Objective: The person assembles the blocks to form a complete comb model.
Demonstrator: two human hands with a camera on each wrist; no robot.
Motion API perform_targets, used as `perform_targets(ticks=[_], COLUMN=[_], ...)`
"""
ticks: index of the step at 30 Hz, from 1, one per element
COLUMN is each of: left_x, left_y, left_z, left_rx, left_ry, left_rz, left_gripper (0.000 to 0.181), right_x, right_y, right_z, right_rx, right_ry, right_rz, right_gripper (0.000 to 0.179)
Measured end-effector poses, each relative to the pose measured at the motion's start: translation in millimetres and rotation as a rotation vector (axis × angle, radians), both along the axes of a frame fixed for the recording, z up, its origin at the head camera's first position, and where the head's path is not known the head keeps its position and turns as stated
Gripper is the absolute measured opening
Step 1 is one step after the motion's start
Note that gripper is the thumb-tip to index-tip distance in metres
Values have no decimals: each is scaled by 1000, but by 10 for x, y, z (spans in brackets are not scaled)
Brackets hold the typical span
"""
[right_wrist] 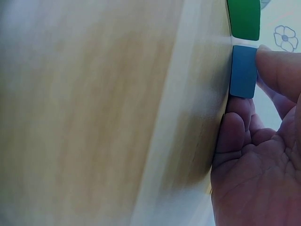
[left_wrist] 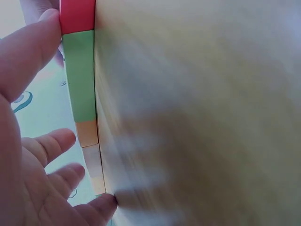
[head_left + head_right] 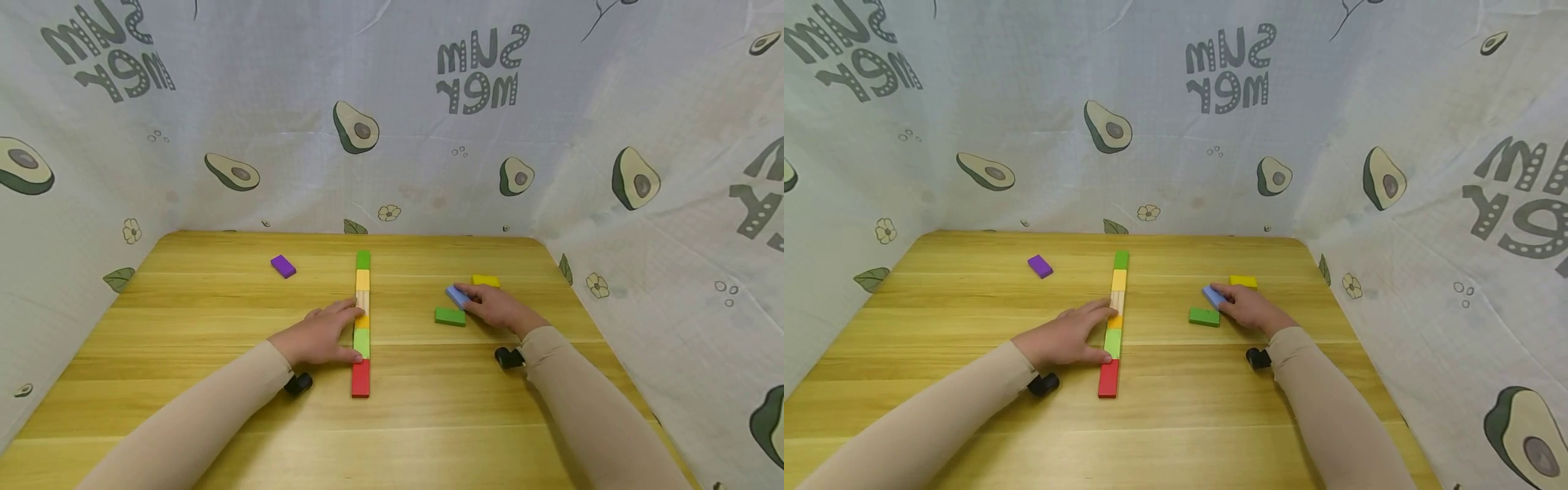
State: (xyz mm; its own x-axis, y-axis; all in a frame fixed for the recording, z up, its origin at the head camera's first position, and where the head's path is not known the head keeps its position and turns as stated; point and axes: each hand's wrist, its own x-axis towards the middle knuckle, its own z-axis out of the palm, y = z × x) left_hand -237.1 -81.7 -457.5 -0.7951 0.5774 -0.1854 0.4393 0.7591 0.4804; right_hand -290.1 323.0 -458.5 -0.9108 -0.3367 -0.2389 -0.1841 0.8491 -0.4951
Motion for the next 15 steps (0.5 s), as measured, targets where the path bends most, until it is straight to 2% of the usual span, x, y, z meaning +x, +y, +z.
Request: perform_targets(ticks=[9,15], left_x=[-18,-35], left_y=[2,19], left_z=[14,34], left_rx=[-5,-25], left_ry=[-18,5], left_rz=[-4,-22], left_gripper=[86,85], right_x=[-1,-1], right_y=[-5,-12], right_z=[4,-4], right_rx=[10,0], right_ry=[14,1], right_rz=[20,11], right_gripper=[55,55])
